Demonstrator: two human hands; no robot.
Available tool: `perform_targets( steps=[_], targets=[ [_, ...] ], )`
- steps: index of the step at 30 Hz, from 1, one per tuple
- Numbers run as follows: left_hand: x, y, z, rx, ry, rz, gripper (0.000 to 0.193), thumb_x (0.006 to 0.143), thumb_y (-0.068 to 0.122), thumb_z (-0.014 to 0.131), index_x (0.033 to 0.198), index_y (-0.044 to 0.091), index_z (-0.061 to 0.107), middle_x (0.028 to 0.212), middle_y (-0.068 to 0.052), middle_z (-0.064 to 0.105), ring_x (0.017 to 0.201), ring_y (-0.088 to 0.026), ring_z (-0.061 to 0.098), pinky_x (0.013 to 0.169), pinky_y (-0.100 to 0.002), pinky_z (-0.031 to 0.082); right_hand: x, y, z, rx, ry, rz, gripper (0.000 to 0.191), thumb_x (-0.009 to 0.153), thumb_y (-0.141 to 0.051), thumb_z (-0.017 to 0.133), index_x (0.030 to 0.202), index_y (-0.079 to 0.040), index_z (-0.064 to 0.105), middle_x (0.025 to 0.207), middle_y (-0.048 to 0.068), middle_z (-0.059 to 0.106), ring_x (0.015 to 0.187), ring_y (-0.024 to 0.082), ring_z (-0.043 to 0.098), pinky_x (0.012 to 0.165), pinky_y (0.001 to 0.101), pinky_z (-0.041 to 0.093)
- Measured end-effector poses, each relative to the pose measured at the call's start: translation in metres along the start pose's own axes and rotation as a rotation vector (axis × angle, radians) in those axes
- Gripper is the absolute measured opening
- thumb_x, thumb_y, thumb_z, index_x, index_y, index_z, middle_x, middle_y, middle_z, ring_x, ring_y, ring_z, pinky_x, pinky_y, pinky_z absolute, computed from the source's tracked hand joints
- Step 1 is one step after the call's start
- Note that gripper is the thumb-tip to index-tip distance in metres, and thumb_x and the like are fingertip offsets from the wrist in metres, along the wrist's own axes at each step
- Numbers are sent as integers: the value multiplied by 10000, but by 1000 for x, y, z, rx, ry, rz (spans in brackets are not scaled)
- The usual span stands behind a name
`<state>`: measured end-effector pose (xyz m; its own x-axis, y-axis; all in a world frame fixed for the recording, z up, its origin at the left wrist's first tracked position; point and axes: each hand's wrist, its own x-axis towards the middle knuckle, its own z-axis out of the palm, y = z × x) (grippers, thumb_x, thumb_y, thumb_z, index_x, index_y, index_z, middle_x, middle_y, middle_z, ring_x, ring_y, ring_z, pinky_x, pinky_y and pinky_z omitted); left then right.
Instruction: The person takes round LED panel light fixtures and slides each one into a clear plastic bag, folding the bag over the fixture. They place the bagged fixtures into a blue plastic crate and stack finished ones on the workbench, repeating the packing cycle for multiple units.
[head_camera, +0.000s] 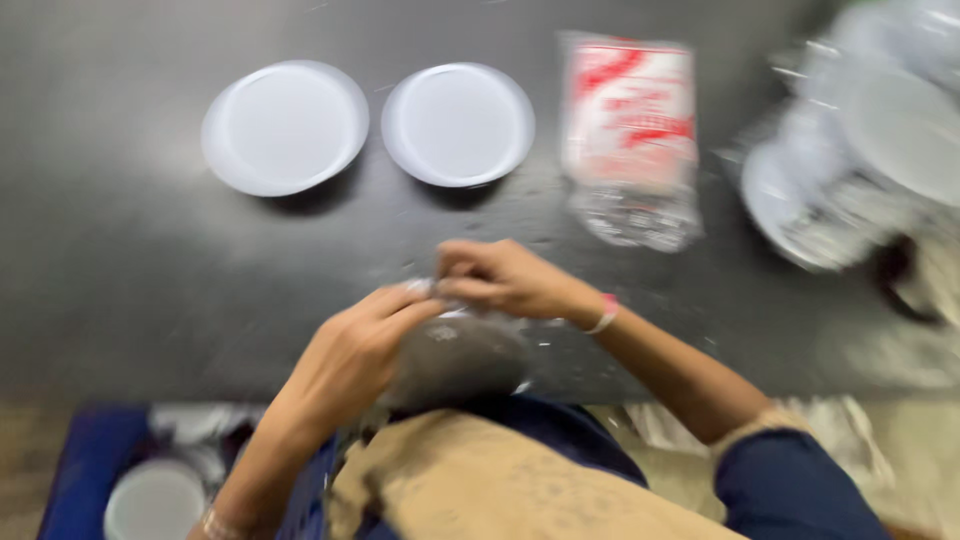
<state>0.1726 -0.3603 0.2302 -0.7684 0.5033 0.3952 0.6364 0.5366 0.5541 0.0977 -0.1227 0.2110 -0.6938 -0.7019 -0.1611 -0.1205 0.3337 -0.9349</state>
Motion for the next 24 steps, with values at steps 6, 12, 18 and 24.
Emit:
perform_targets(
  steps=[6,12,18,24],
  targets=[
    [17,25,31,-70,-50,-203,227,899,48,609,1121,27,564,1109,-191,679,899,-407,680,725,-456,536,-55,7,-2,-8,98,-143,326,939,-372,708,1061,-86,610,835,55,723,745,142,696,697,350,563],
    [50,44,78,-115,-91,106,289,899,54,635,1182,85,584,1079,-119,696,1024,-350,690,887,-435,533,-118,35,17,-4,467,-37,319,888,-276,820,982,-56,610,761,34,626,701,111,573,642,289,501],
    [89,80,95,-160,-162,253,678,796,73,715,1441,62,510,1311,-179,621,1258,-335,539,1049,-459,352,-183,55,-6,332,801,-162,229,869,-53,819,988,-63,624,1002,-38,616,925,58,615,784,241,537],
    [99,88,99,-228,126,75,736,891,79,701,1531,107,341,1510,-156,494,1320,-284,553,1157,-468,392,-303,36,-109,-517,1532,-89,367,862,-188,892,927,-111,539,832,83,634,620,110,547,484,185,473]
  ],
)
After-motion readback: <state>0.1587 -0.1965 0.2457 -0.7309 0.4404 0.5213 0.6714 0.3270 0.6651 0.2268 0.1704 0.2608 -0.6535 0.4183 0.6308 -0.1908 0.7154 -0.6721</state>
